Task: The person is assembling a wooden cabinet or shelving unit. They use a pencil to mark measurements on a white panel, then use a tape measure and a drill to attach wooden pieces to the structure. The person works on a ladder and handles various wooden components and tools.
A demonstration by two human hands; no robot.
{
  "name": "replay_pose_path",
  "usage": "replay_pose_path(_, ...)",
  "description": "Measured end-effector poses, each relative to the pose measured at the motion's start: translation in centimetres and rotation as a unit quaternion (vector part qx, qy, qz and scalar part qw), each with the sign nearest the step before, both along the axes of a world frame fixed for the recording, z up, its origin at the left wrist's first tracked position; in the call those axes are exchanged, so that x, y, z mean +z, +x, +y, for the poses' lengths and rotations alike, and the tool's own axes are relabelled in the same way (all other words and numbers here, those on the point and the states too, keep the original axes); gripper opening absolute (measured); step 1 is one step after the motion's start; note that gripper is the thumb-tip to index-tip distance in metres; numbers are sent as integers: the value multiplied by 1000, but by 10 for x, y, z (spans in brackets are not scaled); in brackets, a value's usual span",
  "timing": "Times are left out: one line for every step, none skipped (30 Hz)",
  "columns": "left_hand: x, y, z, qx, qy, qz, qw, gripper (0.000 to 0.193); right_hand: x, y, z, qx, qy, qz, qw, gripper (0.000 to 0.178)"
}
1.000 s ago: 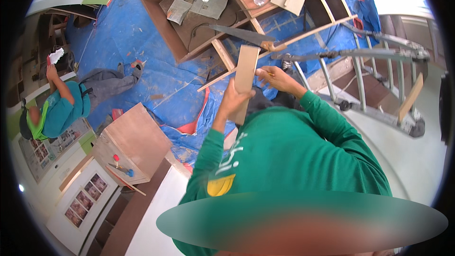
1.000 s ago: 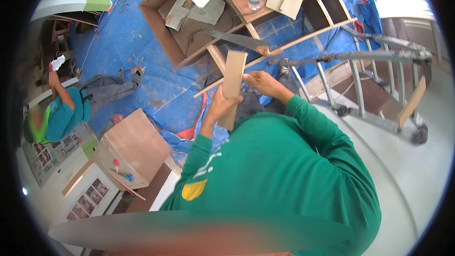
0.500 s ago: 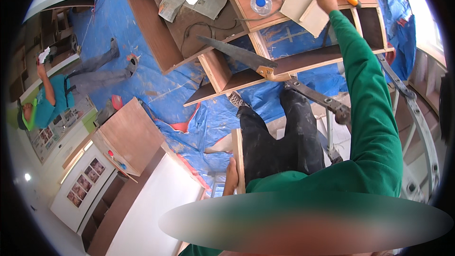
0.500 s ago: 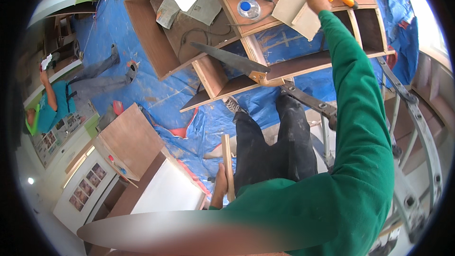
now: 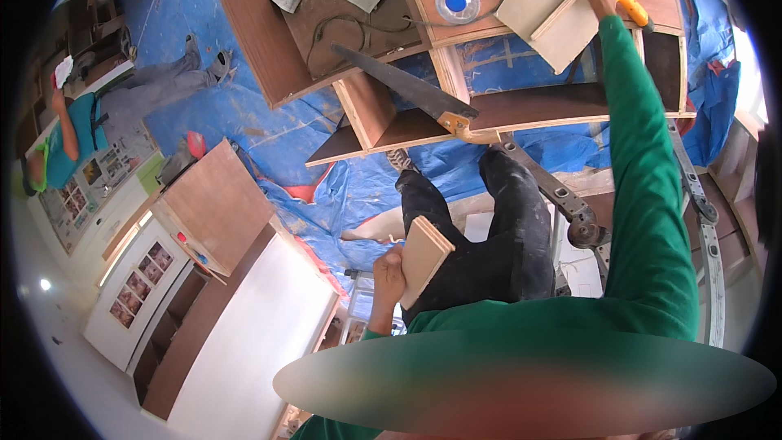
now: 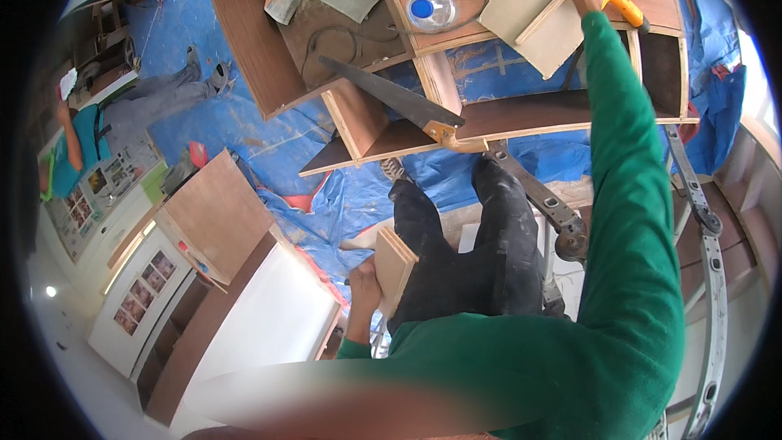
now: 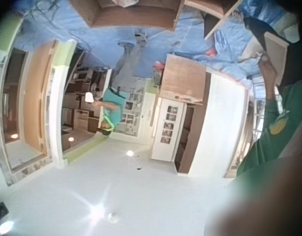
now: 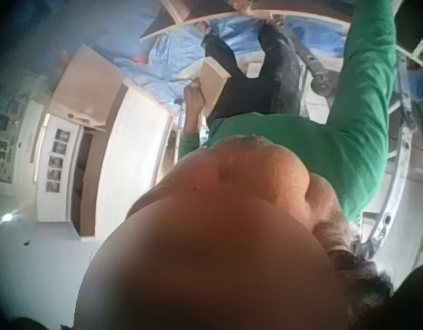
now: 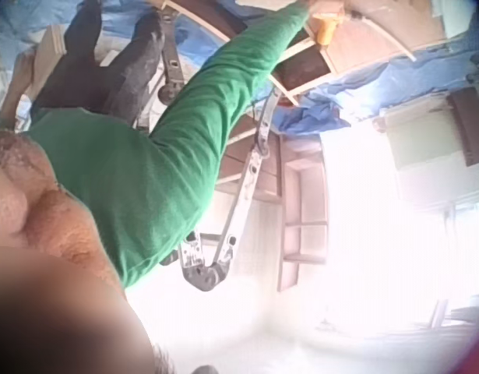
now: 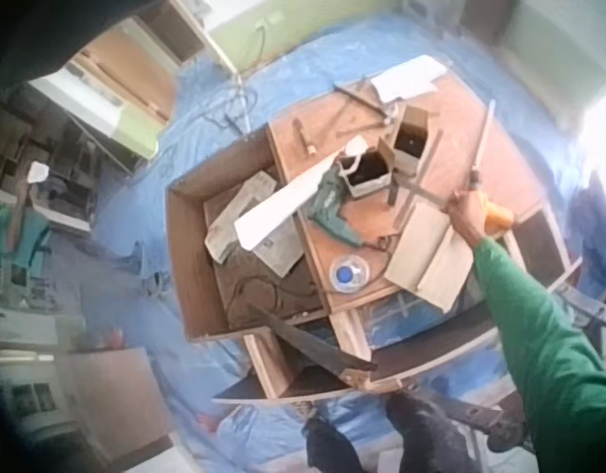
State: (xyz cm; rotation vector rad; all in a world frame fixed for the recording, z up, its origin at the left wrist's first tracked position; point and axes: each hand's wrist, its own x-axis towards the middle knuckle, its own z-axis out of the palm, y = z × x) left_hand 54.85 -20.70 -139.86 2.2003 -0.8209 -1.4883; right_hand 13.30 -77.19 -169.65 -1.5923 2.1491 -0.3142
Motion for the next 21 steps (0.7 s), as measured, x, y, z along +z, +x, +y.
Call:
replay_pose_path(-2, -3, -15, -7, -21, 13, 1000, 67, 16, 6, 14, -19, -41, -3, 999, 29)
replay_pose_path(1, -5, -32, -15, -41, 26, 999, 64, 37, 12, 33, -39, -81, -6, 996, 28)
replay_pose_path(6, -6, -52, -23, -63, 37, 997, 61, 65, 17, 56, -56, -114, -72, 989, 25)
replay_pose_path(18, -9, -76, -13, -37, 65, 997, 55, 96, 19, 80, -73, -150, -137, 976, 23)
replay_pose_path(31, -10, -98, -5, -11, 92, 996, 55, 122, 17, 101, -72, -184, -171, 965, 23)
replay_pose_path(37, -10, -112, 2, -48, 121, 991, 61, 148, 17, 123, -73, -215, -204, 952, 22)
replay_pose_path(40, -10, -126, 10, -85, 150, 985, 72, 182, 16, 142, -55, -171, -228, 957, 20)
replay_pose_path(52, -13, -144, -1, -101, 144, 984, 78, 213, 19, 158, -34, -125, -255, 958, 19)
replay_pose_path(62, -14, -165, -20, -118, 143, 982, 86, 239, 21, 173, 4, -93, -284, 954, 18)
replay_pose_path(69, -11, -182, -75, -137, 123, 980, 87, 267, 24, 184, 43, -64, -314, 946, 17)
replay_pose_path(76, -10, -194, -126, -158, 104, 974, 89, 295, 29, 194, 87, -36, -338, 936, 16)
replay_pose_path(86, -9, -206, -179, -172, 84, 965, 91, 330, 47, 203, 100, -12, -401, 910, 13)
replay_pose_path(96, -11, -215, -219, -182, 69, 956, 93, 354, 58, 209, 132, 29, -395, 909, 14)
replay_pose_path(101, -16, -222, -259, -191, 55, 945, 96, 372, 67, 215, 163, 71, -387, 905, 15)
replay_pose_path(103, -20, -227, -294, -213, 43, 931, 88, 385, 77, 221, 200, 62, -399, 893, 17)
replay_pose_path(104, -22, -222, -326, -230, 28, 917, 82, 392, 92, 228, 239, 57, -415, 876, 20)
replay_pose_path(106, -21, -214, -338, -197, 75, 917, 73, 414, 111, 236, 233, 92, -399, 882, 21)
replay_pose_path(108, -20, -207, -350, -168, 122, 914, 66, 434, 124, 241, 227, 122, -380, 888, 22)
replay_pose_path(115, -21, -200, -364, -147, 167, 904, 61, 432, 130, 244, 217, 114, -375, 894, 24)
replay_pose_path(127, -24, -189, -345, -151, 164, 912, 55, 421, 138, 250, 206, 105, -372, 899, 25)
replay_pose_path(140, -25, -178, -325, -154, 161, 919, 52, 420, 148, 262, 194, 97, -370, 903, 27)
